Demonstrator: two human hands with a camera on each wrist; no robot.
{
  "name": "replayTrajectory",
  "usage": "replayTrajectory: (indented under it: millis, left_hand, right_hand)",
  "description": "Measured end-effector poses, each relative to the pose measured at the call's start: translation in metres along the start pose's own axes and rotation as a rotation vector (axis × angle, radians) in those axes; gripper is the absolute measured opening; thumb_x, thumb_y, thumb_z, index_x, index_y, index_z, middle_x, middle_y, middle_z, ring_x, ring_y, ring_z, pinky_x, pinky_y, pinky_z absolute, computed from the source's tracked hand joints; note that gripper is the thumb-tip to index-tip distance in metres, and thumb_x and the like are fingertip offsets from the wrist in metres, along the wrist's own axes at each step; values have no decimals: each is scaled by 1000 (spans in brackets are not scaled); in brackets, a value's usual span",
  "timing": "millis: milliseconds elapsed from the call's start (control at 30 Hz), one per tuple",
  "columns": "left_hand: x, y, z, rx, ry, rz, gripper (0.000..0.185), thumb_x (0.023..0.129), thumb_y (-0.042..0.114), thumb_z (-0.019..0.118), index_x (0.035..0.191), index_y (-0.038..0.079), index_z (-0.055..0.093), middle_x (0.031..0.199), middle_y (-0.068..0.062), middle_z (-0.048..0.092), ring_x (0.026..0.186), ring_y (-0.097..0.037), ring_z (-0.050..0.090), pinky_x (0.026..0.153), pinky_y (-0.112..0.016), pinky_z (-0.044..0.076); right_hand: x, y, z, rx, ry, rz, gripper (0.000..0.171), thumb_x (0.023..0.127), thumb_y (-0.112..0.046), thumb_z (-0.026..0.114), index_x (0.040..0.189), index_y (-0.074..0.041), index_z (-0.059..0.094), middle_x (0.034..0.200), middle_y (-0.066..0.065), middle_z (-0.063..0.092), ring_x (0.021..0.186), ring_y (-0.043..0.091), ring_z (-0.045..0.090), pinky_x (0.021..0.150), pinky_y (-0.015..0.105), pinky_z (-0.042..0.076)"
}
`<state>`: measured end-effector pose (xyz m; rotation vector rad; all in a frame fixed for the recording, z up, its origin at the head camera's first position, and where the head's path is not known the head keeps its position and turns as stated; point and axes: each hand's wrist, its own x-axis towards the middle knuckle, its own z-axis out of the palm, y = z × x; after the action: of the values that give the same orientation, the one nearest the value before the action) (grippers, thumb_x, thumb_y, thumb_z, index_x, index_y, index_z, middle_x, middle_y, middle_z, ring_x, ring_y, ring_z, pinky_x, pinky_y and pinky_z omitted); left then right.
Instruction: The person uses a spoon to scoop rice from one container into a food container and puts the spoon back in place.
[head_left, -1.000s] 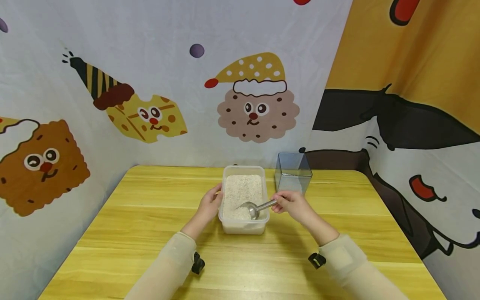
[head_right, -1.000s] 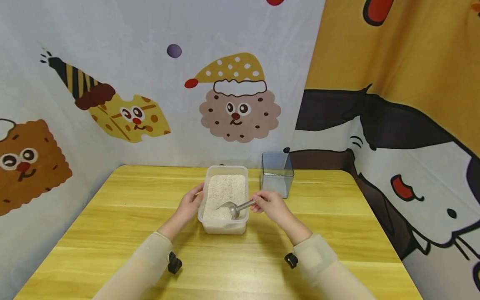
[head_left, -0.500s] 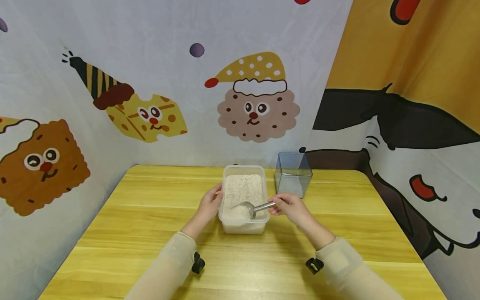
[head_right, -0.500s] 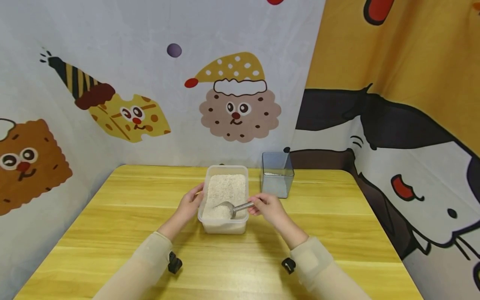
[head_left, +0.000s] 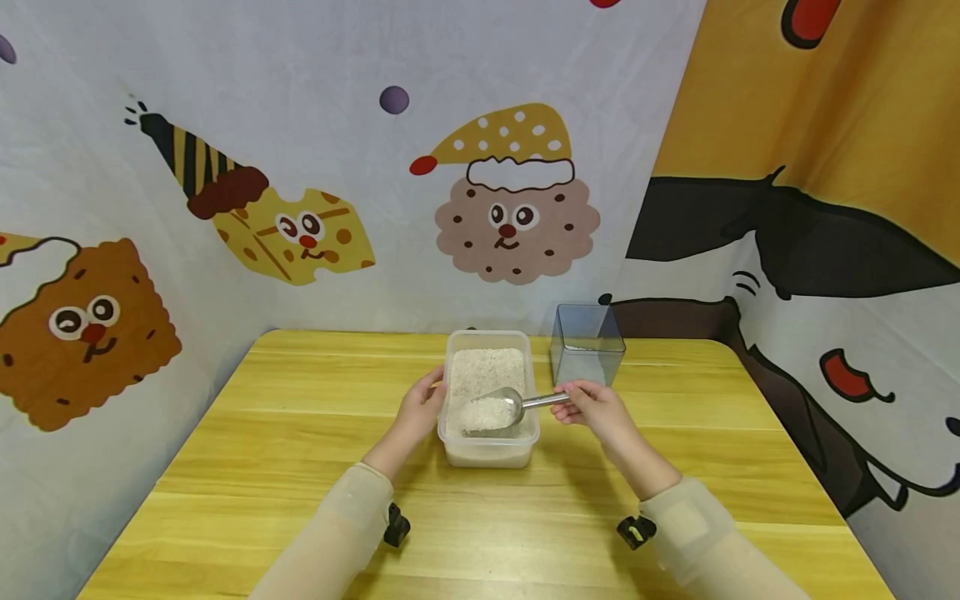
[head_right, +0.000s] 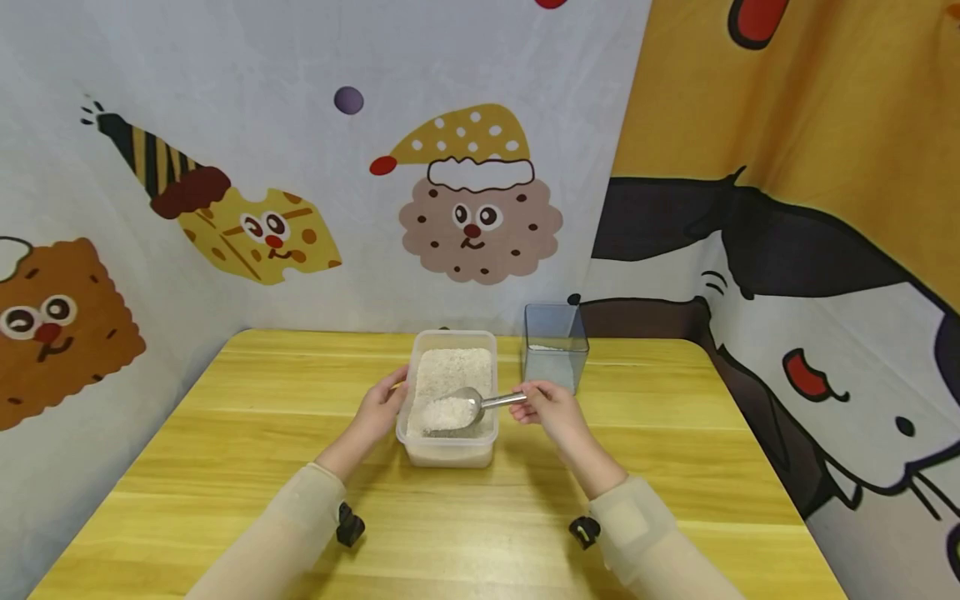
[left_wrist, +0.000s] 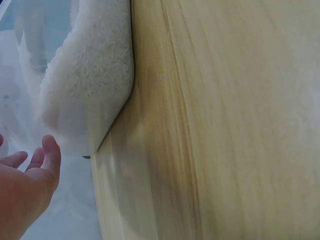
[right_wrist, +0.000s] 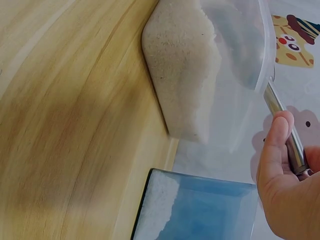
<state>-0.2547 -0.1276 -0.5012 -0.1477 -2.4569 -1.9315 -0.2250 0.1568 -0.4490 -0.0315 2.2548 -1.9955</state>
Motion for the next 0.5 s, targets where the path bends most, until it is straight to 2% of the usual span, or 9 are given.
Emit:
replayTrajectory:
  millis: [300, 500]
  left_hand:
    - [-2, 6, -2, 12, -6, 15, 45, 102, 16, 44, 144, 0, 37, 142, -20, 44, 121, -37, 51, 94, -45, 50]
    - [-1, 1, 1, 2, 15, 10, 45, 101, 15, 46, 143, 2, 39, 140, -18, 47, 119, -35, 53, 92, -43, 51]
  right_hand:
    - [-1, 2, -8, 50, -5, 14, 39, 103, -15, 40, 121, 18, 50, 78, 2, 70, 70, 7, 66, 67, 21, 56]
    - [-3, 7, -14, 103, -21, 48, 41, 103, -17, 40, 124, 17, 47, 81, 2, 69, 74, 8, 66, 71, 21, 56]
